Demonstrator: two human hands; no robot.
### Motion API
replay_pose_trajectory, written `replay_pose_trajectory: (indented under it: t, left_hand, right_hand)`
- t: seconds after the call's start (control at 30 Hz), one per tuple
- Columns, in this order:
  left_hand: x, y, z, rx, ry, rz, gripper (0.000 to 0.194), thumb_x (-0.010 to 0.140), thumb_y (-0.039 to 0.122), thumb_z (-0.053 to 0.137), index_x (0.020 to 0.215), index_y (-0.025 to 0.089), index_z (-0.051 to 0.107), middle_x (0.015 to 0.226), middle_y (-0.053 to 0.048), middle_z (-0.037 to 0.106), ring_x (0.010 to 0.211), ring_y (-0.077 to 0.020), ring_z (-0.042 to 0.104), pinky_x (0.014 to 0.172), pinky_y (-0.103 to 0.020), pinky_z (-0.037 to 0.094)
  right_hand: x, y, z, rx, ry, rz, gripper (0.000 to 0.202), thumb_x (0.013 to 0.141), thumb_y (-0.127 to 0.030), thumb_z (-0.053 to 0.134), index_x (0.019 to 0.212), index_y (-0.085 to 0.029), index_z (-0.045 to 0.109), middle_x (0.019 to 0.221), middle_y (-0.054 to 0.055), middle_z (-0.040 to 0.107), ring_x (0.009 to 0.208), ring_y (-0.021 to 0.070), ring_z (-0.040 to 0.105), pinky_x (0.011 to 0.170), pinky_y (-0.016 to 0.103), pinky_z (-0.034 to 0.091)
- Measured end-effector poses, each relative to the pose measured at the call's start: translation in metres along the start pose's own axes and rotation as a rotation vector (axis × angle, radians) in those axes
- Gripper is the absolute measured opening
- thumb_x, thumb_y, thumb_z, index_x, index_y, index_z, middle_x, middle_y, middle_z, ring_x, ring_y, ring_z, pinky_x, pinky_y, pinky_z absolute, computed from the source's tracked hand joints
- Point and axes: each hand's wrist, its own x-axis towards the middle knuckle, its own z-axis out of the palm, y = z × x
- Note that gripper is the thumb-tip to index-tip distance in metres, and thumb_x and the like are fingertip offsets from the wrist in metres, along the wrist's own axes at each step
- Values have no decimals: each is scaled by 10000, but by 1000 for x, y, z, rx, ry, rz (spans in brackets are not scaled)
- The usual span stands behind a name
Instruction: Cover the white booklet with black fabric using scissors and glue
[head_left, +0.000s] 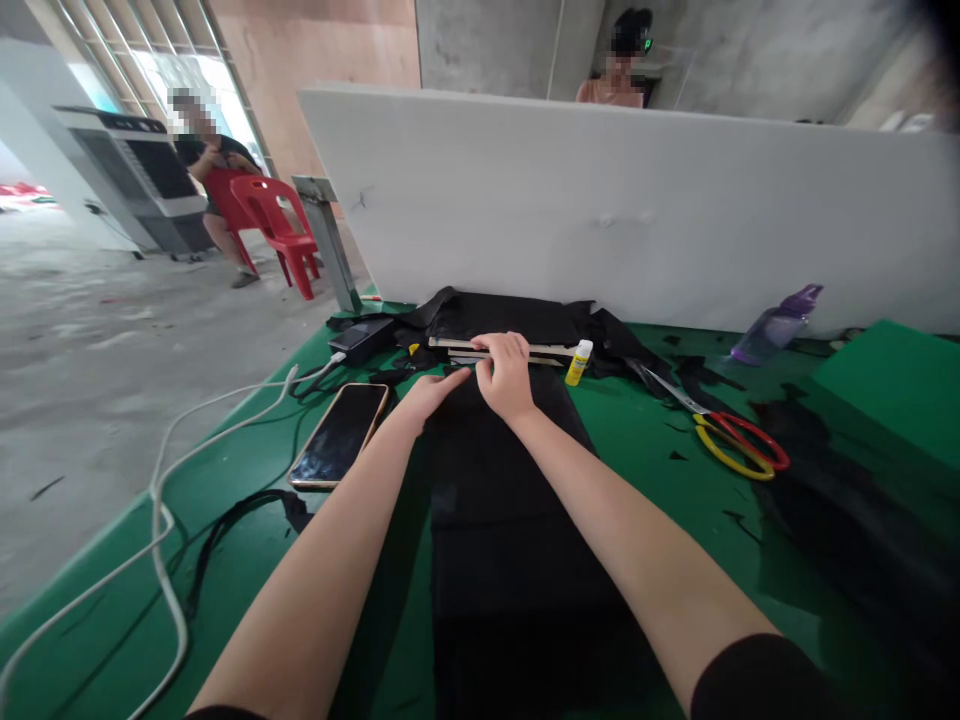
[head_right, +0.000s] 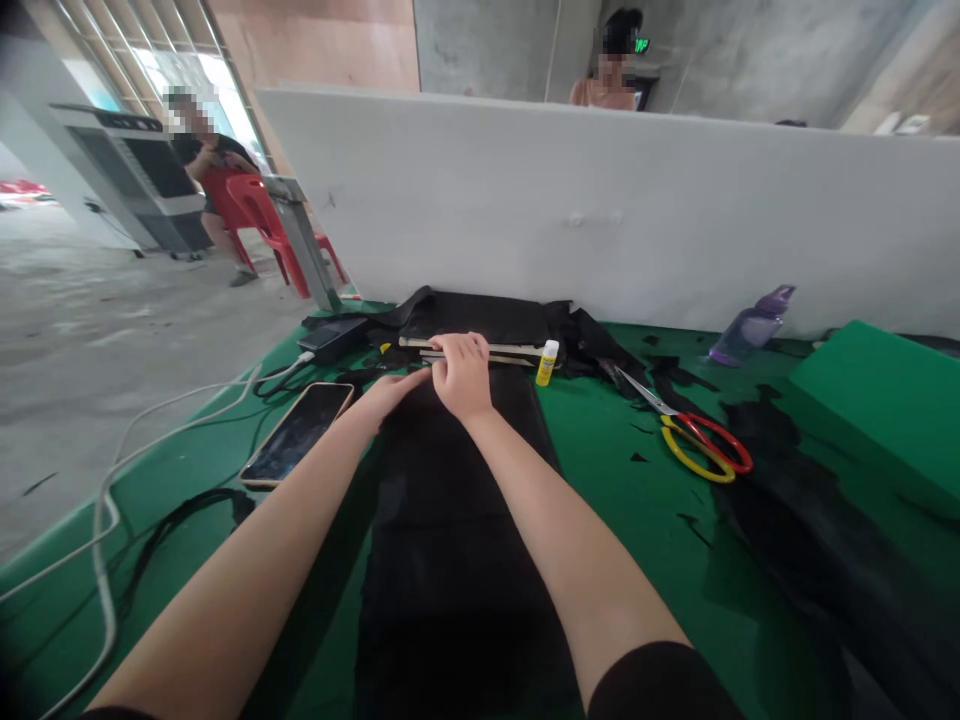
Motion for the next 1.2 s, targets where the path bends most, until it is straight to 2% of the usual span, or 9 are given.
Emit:
replay_pose_trajectory:
  t: [0.1,0.17,0.3,0.37,0.53,0.73,0.83,1.03,1.2]
  left_hand:
    - [-1,0,3,12,-19,5,419,511,470,810,734,146,664,658,-34,658,700,-246,631,588,-289,454]
    - [-1,-1,5,1,-50,1,377,512,420,819,712,148,652,680,-49,669,700,-248,642,586,-295,469]
    - [-1,-4,1,-92,-158,5,343,571,381,797,786,146,669,780,-80,707,707,-243,668,630,-326,518]
    - [-1,-7,-2,-160,-206,20,343,594,356,789,841,147,673,836,-85,718,734,-236,678,676,-338,535]
    - [-1,-14,-9,-312,-269,55,322,634,309,770,896,150,670,894,-76,726,773,-216,687,751,-350,551]
    - [-7,-15,-9,-413,-266,78,354,646,332,774,928,155,655,926,-85,726,777,-218,693,749,-343,561]
    - [-8,-12,-9,-427,-280,58,363,658,346,769,946,164,647,933,-90,726,783,-228,695,748,-354,566]
    - [-5,-5,-14,-337,-309,-46,382,647,371,771,948,162,661,879,-113,728,804,-299,695,710,-433,572]
    - [3,-13,-13,-245,-230,-98,360,658,403,744,918,165,670,890,-121,725,846,-327,687,739,-469,556]
  right_hand:
    - [13,11,-33,-39,2,31,216,814,-126,418,897,-214,597,842,24,664,883,185,590,1008,388,322]
    - [10,28,-60,-7,-81,125,221,811,-159,440,973,-200,586,812,30,660,796,184,600,875,351,414]
    - [-33,68,-99,98,-138,564,192,811,-273,503,965,-201,592,956,70,652,933,231,590,923,404,395]
    - [-59,81,-104,267,-157,780,214,802,-326,543,967,-196,581,1057,88,638,1025,240,573,989,424,366]
    - [-82,83,-101,541,-238,964,361,867,-364,466,1192,-208,471,1295,95,554,1121,172,574,970,342,446]
    - [-74,72,-120,918,-590,1133,312,889,-342,428,1019,-136,624,1047,130,694,940,222,674,870,398,532]
    - [-71,70,-128,1082,-641,1231,257,887,-284,465,988,-128,644,1011,118,708,938,197,676,898,364,523]
    - [-65,61,-117,705,-565,1216,157,828,-267,579,856,-136,660,846,104,725,739,197,691,691,326,564]
    - [-68,59,-104,374,-507,1124,273,766,-395,646,635,-162,589,583,41,625,593,178,619,518,251,448]
